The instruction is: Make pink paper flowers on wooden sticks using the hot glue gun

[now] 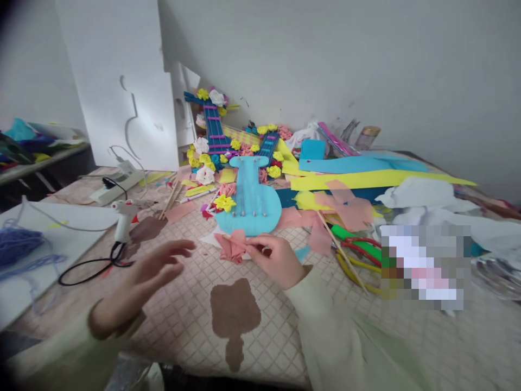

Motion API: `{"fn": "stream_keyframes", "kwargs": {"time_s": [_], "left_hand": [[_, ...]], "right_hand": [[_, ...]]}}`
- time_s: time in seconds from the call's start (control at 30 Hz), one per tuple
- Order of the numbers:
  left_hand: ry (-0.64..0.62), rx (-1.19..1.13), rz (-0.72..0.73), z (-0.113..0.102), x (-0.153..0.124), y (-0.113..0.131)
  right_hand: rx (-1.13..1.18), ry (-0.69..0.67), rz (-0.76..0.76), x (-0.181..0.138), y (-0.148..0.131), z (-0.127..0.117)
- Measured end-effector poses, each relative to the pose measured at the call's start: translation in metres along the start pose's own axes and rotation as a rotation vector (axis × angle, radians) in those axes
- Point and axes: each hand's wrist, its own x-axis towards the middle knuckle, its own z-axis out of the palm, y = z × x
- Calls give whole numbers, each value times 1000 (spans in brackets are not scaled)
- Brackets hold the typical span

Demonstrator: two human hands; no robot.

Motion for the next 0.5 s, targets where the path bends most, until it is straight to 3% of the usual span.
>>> {"fn": "stream_keyframes", "kwargs": {"time_s": [0.13, 0.23, 0.33, 0.5], "left_hand": [[-163, -301, 30, 52, 33, 4], [-254, -407, 4, 74, 52, 0], [-272, -527, -39, 86, 58, -4], [-193, -642, -17, 90, 56, -6]], "right_hand": [[54, -33, 23, 0, -1, -2], [83, -31, 44, 1, -2, -4], [95, -40, 67, 3, -3, -6], [90, -34, 72, 4, -3, -7]]}}
